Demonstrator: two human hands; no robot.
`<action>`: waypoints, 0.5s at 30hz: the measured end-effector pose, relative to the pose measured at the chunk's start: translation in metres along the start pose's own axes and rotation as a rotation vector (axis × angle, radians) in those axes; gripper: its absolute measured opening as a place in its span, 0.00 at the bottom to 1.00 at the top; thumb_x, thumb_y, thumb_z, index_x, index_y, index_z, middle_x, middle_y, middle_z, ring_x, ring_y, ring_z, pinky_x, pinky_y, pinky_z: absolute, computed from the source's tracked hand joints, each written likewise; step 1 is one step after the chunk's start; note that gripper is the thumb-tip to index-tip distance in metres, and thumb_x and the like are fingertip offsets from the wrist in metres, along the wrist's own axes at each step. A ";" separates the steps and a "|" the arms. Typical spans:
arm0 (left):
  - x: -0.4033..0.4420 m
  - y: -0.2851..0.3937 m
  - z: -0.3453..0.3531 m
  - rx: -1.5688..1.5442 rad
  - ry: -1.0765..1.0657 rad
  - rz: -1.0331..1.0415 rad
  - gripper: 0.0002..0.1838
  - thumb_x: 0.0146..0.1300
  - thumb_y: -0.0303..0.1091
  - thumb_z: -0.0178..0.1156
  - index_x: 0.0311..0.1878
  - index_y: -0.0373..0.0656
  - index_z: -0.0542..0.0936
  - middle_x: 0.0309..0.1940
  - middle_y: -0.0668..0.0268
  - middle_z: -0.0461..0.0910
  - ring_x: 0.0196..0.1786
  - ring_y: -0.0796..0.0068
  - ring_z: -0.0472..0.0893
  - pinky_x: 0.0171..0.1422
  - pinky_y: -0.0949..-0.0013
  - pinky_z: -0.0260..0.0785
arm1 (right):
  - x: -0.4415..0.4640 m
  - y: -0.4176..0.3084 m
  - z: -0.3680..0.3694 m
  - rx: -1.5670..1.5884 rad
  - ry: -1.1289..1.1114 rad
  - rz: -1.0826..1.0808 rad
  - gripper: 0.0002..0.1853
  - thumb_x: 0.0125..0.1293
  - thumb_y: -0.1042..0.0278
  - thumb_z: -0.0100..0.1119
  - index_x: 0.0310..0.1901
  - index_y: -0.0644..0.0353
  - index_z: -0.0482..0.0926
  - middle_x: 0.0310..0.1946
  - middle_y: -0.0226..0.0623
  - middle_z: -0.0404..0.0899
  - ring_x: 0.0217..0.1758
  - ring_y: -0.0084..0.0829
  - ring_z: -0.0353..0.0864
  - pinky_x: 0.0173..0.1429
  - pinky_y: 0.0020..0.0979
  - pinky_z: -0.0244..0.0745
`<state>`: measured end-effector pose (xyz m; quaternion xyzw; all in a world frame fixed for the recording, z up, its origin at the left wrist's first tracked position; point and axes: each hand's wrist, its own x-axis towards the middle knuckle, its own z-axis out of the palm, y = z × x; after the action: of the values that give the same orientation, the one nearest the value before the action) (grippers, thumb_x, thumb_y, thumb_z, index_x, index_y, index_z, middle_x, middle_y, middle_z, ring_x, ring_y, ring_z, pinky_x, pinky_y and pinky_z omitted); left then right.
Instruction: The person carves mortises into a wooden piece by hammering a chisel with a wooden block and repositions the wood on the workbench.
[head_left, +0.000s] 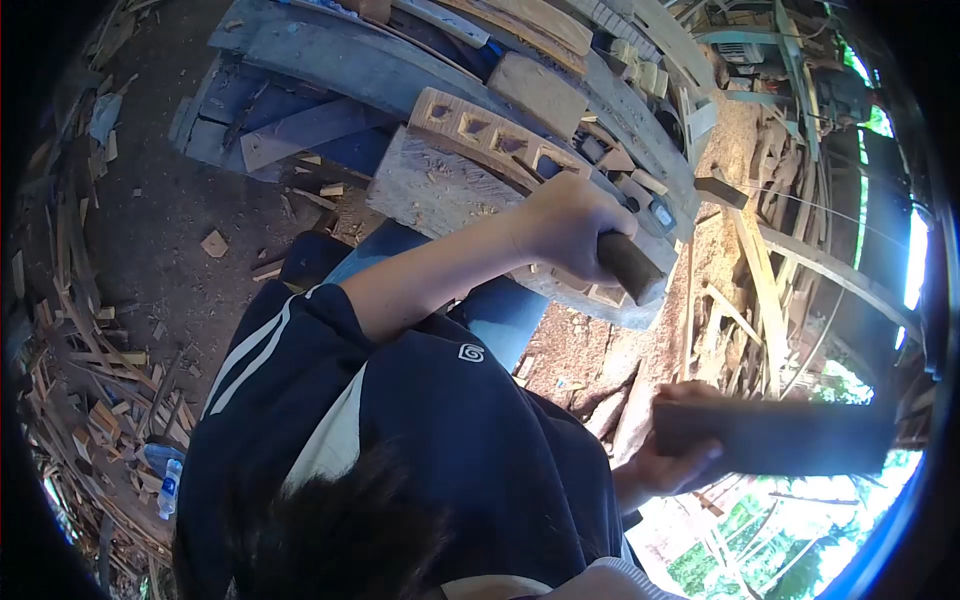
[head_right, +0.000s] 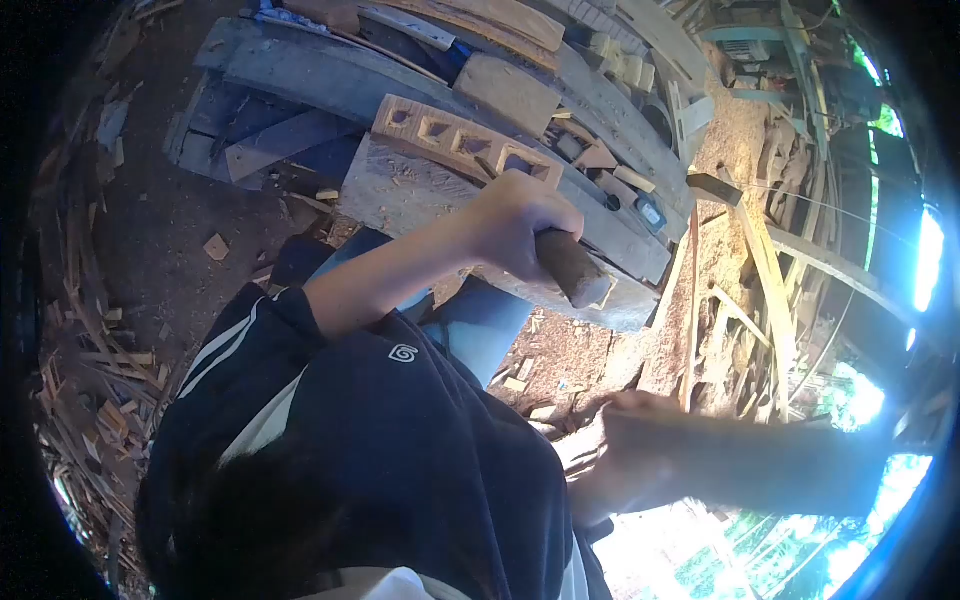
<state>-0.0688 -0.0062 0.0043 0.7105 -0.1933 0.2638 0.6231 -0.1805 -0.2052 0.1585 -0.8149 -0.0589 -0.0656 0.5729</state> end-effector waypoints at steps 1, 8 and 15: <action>0.001 0.000 0.000 0.002 0.015 0.018 0.17 0.36 0.45 0.75 0.22 0.50 0.76 0.18 0.67 0.76 0.23 0.60 0.79 0.27 0.61 0.68 | 0.000 0.002 0.003 0.251 0.093 -0.062 0.28 0.66 0.42 0.53 0.52 0.62 0.75 0.35 0.43 0.81 0.29 0.33 0.81 0.38 0.35 0.79; 0.002 0.000 0.011 0.075 -0.055 -0.023 0.16 0.38 0.45 0.74 0.22 0.51 0.76 0.18 0.67 0.76 0.24 0.60 0.80 0.28 0.60 0.68 | -0.004 -0.003 0.003 -0.219 0.020 0.112 0.31 0.67 0.68 0.58 0.68 0.65 0.57 0.39 0.56 0.81 0.36 0.44 0.86 0.43 0.41 0.84; 0.013 0.003 0.012 0.123 -0.010 0.070 0.16 0.41 0.45 0.73 0.23 0.52 0.74 0.19 0.68 0.76 0.24 0.61 0.79 0.27 0.60 0.67 | -0.001 -0.008 -0.006 -0.043 0.289 -0.050 0.36 0.65 0.63 0.61 0.69 0.67 0.55 0.37 0.62 0.78 0.33 0.47 0.83 0.37 0.41 0.84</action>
<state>-0.0586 -0.0181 0.0142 0.7415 -0.2048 0.2933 0.5677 -0.1829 -0.2081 0.1682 -0.8072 0.0051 -0.1978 0.5561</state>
